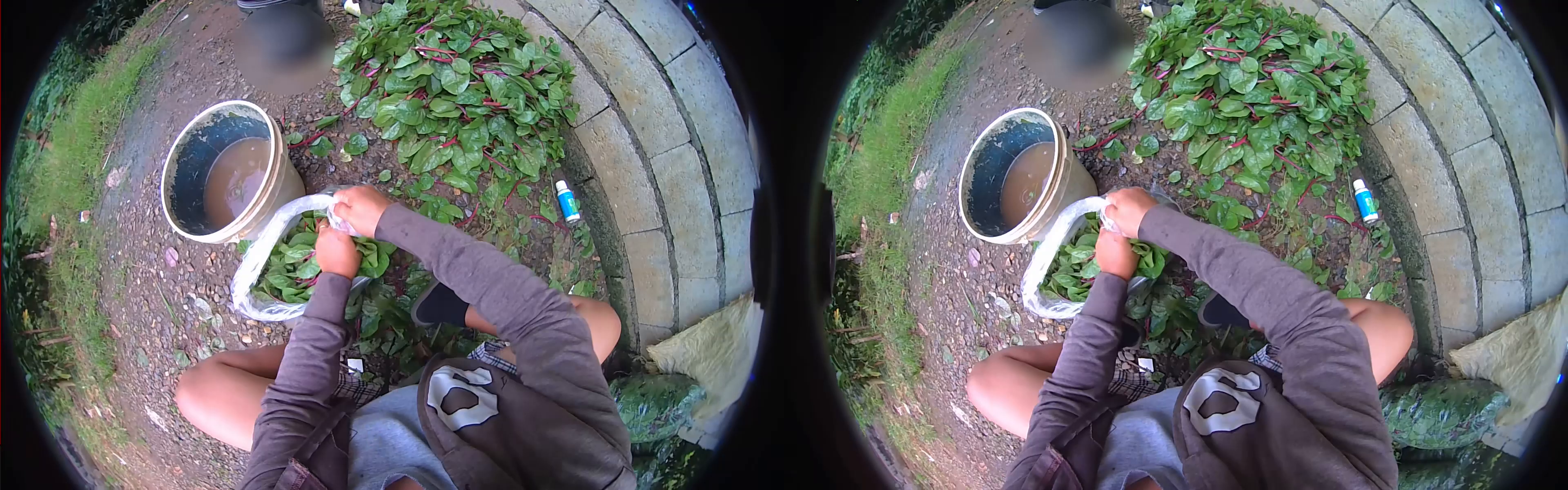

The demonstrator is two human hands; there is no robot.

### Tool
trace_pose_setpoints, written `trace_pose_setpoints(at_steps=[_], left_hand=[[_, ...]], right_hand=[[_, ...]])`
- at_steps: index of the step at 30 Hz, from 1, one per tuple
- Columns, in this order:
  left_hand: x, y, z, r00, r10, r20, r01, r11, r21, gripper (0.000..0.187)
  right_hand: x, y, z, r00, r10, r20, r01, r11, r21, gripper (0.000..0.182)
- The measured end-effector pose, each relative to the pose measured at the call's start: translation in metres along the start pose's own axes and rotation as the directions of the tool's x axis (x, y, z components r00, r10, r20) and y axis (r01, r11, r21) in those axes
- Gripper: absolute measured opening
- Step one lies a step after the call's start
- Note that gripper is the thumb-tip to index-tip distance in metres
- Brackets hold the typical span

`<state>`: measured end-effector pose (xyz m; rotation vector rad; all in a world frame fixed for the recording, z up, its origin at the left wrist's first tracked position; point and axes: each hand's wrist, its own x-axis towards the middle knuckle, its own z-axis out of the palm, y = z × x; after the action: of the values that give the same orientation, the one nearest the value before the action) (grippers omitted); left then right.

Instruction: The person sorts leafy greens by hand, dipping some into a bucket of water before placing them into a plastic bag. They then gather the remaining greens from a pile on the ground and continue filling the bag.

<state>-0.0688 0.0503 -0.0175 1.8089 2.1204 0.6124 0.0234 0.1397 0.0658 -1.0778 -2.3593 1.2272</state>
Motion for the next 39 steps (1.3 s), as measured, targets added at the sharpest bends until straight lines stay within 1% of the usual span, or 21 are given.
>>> trace_pose_setpoints(at_steps=[2, 3, 4, 5, 6, 7, 8, 9, 10, 13, 14, 17, 18, 19, 21, 25, 29, 32, 35, 36, 39], left_hand=[[-0.002, -0.013, 0.033, 0.989, -0.131, 0.074, 0.146, 0.959, -0.242, 0.022], [-0.003, -0.054, 0.112, 0.997, 0.067, 0.024, -0.069, 0.994, 0.087, 0.024], [-0.009, -0.046, 0.122, 0.990, 0.141, -0.008, -0.140, 0.989, 0.047, 0.024], [-0.015, -0.038, 0.131, 0.976, 0.213, -0.041, -0.213, 0.977, 0.011, 0.024], [0.001, -0.005, 0.113, 0.925, 0.101, 0.366, -0.180, 0.965, 0.189, 0.027], [0.012, 0.016, 0.104, 0.711, -0.095, 0.697, -0.228, 0.906, 0.356, 0.030], [0.011, 0.022, 0.090, 0.836, 0.064, 0.545, -0.248, 0.930, 0.271, 0.035], [0.007, 0.019, 0.080, 0.914, 0.201, 0.352, -0.280, 0.941, 0.190, 0.042], [0.005, 0.014, 0.076, 0.934, 0.261, 0.244, -0.298, 0.946, 0.129, 0.049], [0.003, 0.015, 0.025, 0.851, 0.294, 0.435, -0.326, 0.945, 0.000, 0.076], [0.001, 0.013, 0.009, 0.809, 0.261, 0.527, -0.306, 0.952, -0.001, 0.088], [0.033, 0.019, -0.061, 0.651, 0.320, 0.688, -0.331, 0.936, -0.122, 0.080], [0.053, 0.031, -0.089, 0.653, 0.278, 0.704, -0.143, 0.959, -0.245, 0.068], [0.072, 0.039, -0.105, 0.664, 0.268, 0.698, -0.132, 0.961, -0.243, 0.059], [0.106, 0.053, -0.121, 0.732, 0.255, 0.631, -0.076, 0.952, -0.296, 0.050], [0.172, 0.085, -0.099, 0.813, 0.201, 0.546, 0.070, 0.898, -0.435, 0.047], [0.244, 0.124, -0.045, 0.851, 0.410, 0.329, -0.314, 0.898, -0.308, 0.042], [0.296, 0.147, 0.002, 0.838, 0.492, 0.237, -0.433, 0.863, -0.260, 0.042], [0.347, 0.155, 0.048, 0.825, 0.550, 0.133, -0.534, 0.834, -0.139, 0.044], [0.361, 0.159, 0.059, 0.817, 0.569, 0.097, -0.565, 0.822, -0.069, 0.045], [0.405, 0.173, 0.072, 0.801, 0.596, 0.055, -0.598, 0.796, 0.089, 0.047]], right_hand=[[-0.001, 0.002, 0.002, 0.990, -0.098, 0.105, 0.111, 0.985, -0.129, 0.024], [-0.008, 0.003, 0.001, 0.974, -0.012, 0.226, 0.046, 0.988, -0.147, 0.024], [-0.014, 0.018, 0.002, 0.913, -0.022, 0.408, -0.011, 0.997, 0.077, 0.024], [-0.022, 0.020, -0.007, 0.901, -0.071, 0.429, 0.168, 0.966, -0.194, 0.025], [-0.025, 0.013, -0.031, 0.878, -0.009, 0.478, 0.162, 0.946, -0.280, 0.026], [-0.018, 0.028, -0.055, 0.857, -0.025, 0.515, 0.221, 0.920, -0.323, 0.028], [-0.006, 0.047, -0.086, 0.836, -0.036, 0.547, 0.271, 0.895, -0.355, 0.031], [0.005, 0.064, -0.122, 0.822, 0.199, 0.533, -0.092, 0.971, -0.221, 0.035], [0.013, 0.109, -0.153, 0.904, 0.243, 0.351, -0.208, 0.969, -0.135, 0.039], [0.020, 0.222, -0.230, 0.658, 0.749, 0.076, -0.684, 0.552, 0.477, 0.056], [0.012, 0.284, -0.233, 0.599, 0.791, 0.123, -0.563, 0.306, 0.768, 0.071], [0.009, 0.339, -0.226, 0.473, 0.881, -0.015, -0.092, 0.066, 0.994, 0.087], [0.019, 0.348, -0.227, 0.448, 0.892, -0.055, 0.050, 0.037, 0.998, 0.099], [0.031, 0.372, -0.228, 0.472, 0.872, -0.126, 0.115, 0.081, 0.990, 0.107], [0.055, 0.347, -0.239, 0.355, 0.915, -0.190, 0.140, 0.149, 0.979, 0.081], [0.086, 0.412, -0.238, 0.316, 0.903, -0.290, -0.091, 0.333, 0.938, 0.060], [0.056, 0.391, -0.232, 0.195, 0.928, -0.316, -0.140, 0.345, 0.928, 0.048], [0.039, 0.396, -0.220, 0.316, 0.907, -0.277, 0.055, 0.274, 0.960, 0.052], [0.027, 0.358, -0.235, 0.285, 0.900, -0.330, -0.118, 0.375, 0.920, 0.052], [0.014, 0.347, -0.248, 0.401, 0.889, -0.222, -0.278, 0.349, 0.895, 0.050], [-0.014, 0.295, -0.285, 0.496, 0.712, -0.496, -0.759, 0.634, 0.151, 0.041]])
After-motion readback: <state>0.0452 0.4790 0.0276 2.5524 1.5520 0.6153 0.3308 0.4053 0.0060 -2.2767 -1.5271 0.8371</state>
